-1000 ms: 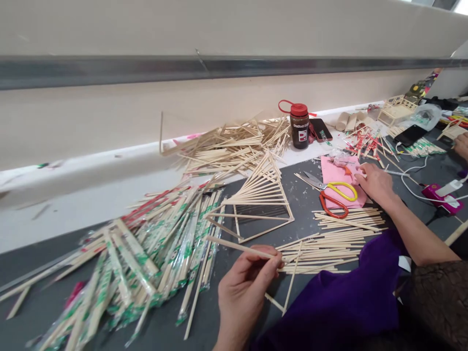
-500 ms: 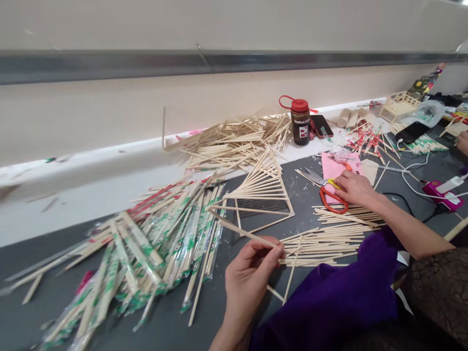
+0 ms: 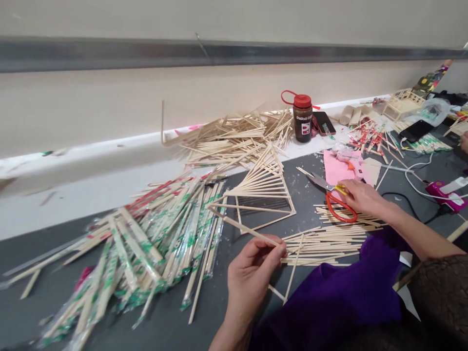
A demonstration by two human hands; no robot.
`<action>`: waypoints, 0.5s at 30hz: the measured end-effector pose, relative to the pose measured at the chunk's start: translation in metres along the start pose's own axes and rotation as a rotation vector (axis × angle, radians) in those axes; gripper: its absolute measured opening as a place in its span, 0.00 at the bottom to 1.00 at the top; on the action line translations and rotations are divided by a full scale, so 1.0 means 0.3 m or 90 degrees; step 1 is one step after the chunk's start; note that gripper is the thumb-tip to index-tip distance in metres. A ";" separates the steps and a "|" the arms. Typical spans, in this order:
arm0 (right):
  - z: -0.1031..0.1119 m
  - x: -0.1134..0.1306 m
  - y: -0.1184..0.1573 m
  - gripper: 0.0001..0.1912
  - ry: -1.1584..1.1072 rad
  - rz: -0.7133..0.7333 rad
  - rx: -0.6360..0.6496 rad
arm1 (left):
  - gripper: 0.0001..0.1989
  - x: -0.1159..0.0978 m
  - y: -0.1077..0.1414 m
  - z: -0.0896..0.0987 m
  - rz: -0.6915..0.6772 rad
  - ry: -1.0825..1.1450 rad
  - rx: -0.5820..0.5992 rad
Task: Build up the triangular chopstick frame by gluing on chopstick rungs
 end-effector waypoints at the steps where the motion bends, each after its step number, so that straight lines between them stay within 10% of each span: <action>1: -0.006 0.004 0.021 0.17 -0.002 -0.002 -0.009 | 0.06 0.004 -0.001 0.000 0.005 0.000 0.000; 7: 0.022 -0.023 0.066 0.15 -0.033 0.002 -0.032 | 0.07 0.028 -0.008 0.007 0.028 -0.014 -0.008; 11: 0.131 -0.241 0.075 0.16 -0.004 -0.232 -0.153 | 0.07 0.024 -0.004 0.009 0.027 -0.015 -0.017; 15: 0.076 -0.362 0.021 0.29 -0.042 -0.345 -0.101 | 0.07 0.018 -0.001 -0.005 0.040 -0.029 -0.008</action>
Point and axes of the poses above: each hand's wrist, its own y-axis away from the middle knuckle, its own z-axis out of the back of the hand, x = y × z, the point moved 10 cm from there along -y, towards the middle knuckle, and after that the axes turned 10 degrees about z, right-handed, at the moved point
